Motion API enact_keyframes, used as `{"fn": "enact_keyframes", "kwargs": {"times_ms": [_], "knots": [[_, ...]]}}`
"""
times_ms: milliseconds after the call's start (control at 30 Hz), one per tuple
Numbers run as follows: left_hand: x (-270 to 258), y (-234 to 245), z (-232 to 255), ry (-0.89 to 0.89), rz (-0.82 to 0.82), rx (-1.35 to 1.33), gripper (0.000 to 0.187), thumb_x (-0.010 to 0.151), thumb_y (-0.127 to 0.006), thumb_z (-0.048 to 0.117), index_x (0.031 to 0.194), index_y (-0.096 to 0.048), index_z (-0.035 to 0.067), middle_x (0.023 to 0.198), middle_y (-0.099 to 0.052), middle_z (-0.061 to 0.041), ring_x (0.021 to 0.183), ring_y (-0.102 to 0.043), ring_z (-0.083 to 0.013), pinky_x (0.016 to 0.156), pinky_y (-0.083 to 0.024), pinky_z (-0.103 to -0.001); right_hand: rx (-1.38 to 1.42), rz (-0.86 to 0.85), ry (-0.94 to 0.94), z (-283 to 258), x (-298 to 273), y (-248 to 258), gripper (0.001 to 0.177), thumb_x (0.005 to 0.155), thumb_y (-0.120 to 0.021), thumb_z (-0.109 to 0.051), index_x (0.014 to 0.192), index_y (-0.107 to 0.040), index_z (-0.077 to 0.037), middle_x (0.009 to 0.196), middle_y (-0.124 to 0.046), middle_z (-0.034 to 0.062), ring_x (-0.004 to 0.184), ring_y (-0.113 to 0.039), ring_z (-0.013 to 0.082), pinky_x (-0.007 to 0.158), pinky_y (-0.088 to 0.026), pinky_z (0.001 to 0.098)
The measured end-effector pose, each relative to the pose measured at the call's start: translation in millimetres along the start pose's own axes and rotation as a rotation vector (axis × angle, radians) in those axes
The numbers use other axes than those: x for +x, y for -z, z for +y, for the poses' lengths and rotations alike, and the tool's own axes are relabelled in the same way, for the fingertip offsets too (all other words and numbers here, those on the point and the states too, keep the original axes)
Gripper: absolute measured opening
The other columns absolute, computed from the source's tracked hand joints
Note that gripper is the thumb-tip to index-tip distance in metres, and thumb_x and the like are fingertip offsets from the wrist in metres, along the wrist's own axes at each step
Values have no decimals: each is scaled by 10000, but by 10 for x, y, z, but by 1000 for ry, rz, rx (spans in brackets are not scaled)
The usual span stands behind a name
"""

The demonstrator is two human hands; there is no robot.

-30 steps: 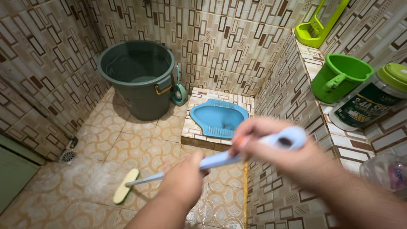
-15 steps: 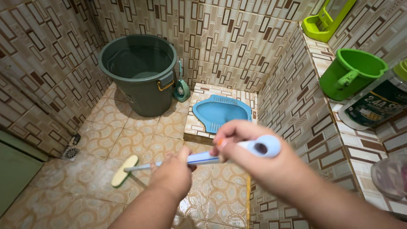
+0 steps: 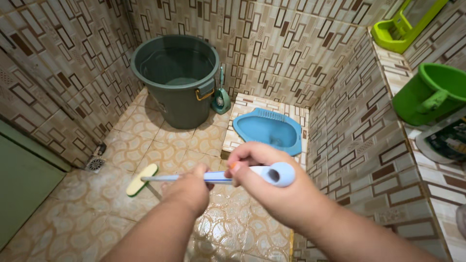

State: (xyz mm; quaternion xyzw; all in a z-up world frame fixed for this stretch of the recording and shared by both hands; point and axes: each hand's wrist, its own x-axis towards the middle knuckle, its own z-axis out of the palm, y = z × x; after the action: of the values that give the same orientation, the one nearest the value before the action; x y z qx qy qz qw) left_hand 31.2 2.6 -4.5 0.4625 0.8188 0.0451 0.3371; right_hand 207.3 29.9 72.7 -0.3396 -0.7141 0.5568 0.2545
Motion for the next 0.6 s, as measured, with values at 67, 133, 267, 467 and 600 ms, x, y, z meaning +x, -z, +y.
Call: {"fn": "enact_keyframes", "kwargs": {"times_ms": [67, 133, 267, 467, 600], "knots": [[20, 11, -43, 6, 25, 31, 203, 992, -538, 275, 1188, -575, 311, 1284, -662, -18, 1347, -518, -252, 1195, -264, -588, -1, -13, 50, -58, 39, -4, 137, 971, -636, -171, 1012, -685, -50, 886, -686, 28, 852, -632, 100, 752, -528, 261], [34, 36, 43, -63, 58, -9, 206, 985, -548, 287, 1179, -609, 319, 1266, -657, -45, 1274, -585, -271, 1175, -312, -577, 36, 3, 50, -220, 112, 84, 140, 959, -636, -166, 1005, -686, -44, 891, -699, 31, 868, -657, 108, 773, -547, 269], [42, 7, 270, -254, 182, -77, 182, 982, -551, 289, 1141, -624, 239, 1208, -679, -49, 1208, -626, -292, 1202, -217, -635, 38, 83, -3, -583, 182, 467, 146, 910, -643, -136, 979, -700, -20, 874, -738, 60, 874, -699, 136, 796, -557, 287], [181, 112, -31, -123, 149, -51, 249, 1007, -524, 340, 1244, -590, 299, 1276, -657, -70, 1251, -609, -285, 1216, -216, -625, 92, 18, 71, -335, 407, 162, 123, 918, -647, -113, 992, -693, -26, 861, -706, 43, 835, -672, 125, 760, -551, 272], [336, 180, -434, 45, 83, 9, 324, 989, -566, 407, 1297, -562, 306, 1384, -600, -72, 1364, -492, -299, 1183, -264, -606, 76, -34, 48, -97, 427, -368, 110, 944, -657, -134, 994, -690, -42, 834, -674, 15, 766, -592, 79, 656, -481, 241]]}}
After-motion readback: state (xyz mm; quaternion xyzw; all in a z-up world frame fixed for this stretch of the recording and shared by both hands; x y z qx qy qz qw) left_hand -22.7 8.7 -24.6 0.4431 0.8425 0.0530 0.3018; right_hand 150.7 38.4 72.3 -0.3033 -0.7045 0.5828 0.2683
